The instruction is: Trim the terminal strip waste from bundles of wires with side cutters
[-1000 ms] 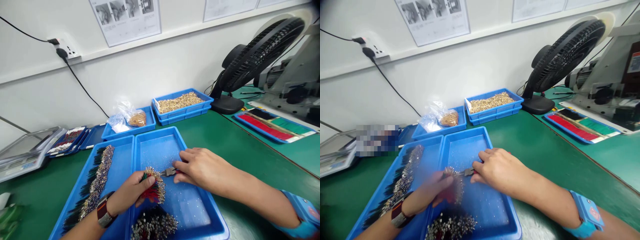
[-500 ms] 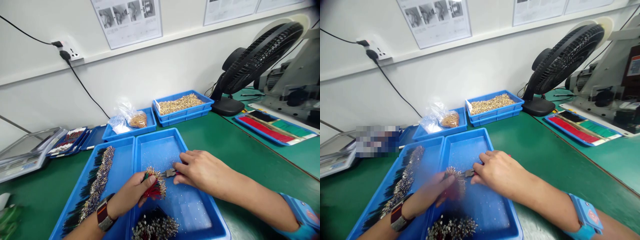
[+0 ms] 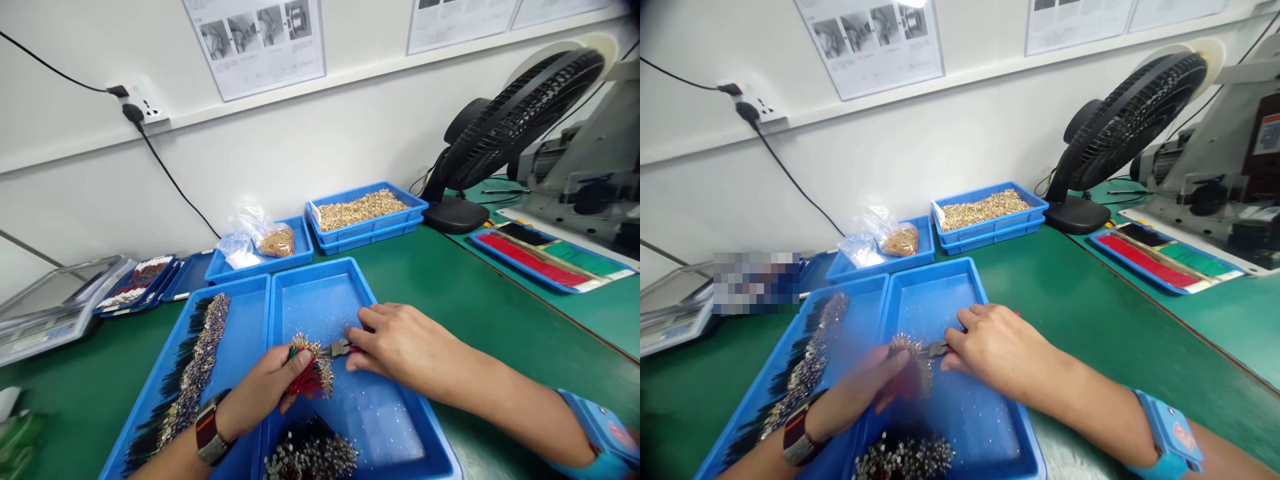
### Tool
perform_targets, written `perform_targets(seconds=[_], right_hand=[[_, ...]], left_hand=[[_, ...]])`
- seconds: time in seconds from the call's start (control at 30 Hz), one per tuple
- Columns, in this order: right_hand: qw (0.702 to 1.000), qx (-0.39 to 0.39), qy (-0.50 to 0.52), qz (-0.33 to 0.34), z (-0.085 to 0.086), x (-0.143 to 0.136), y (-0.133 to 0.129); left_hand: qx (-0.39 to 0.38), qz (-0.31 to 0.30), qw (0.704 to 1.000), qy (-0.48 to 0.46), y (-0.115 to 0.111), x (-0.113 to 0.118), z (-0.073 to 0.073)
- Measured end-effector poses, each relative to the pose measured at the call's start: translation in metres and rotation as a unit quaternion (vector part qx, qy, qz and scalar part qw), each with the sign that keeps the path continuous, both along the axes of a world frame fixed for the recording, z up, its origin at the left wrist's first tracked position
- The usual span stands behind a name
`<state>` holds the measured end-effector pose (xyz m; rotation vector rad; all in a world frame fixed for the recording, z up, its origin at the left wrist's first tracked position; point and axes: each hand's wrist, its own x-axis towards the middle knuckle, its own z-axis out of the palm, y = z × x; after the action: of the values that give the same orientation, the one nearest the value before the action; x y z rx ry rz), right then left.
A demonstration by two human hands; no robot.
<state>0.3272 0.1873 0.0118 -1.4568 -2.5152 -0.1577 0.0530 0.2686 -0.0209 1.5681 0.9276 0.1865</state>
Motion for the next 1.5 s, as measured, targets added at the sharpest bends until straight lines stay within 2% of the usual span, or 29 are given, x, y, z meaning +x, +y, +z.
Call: perform_targets(seconds=[0.23,0.5,0.77,1.13,1.3,1.5], right_hand=[[1.0,-0.011,0.008,0.01,-0.001,-0.002,0.001],[0.997,-0.055,0.034,0.031,0.01,-0.002,-0.007],[1.0,0.016,0.02,0.004,0.003,-0.002,-0.001],[0.999,0.053,-0.011,-0.005,-0.003,-0.011,-0.001],[0.999,0.032,-0.022,0.007,-0.002,-0.011,-0.003],[1.0,-0.016,-0.014,0.015,0.001,-0.009,-0.005]], left_hand=[[-0.08,0.03,0.995,-0.056,-0.003,0.003,0.002],[-0.041,0.028,0.998,-0.041,-0.004,0.002,0.001],[-0.027,0.017,0.999,-0.024,-0.007,0.005,0.007],[-0.045,-0.009,0.999,0.004,-0.007,0.008,0.012],[-0.016,-0.015,1.0,0.022,-0.007,0.008,0.012],[0.006,0.014,0.999,0.028,-0.007,0.006,0.008]])
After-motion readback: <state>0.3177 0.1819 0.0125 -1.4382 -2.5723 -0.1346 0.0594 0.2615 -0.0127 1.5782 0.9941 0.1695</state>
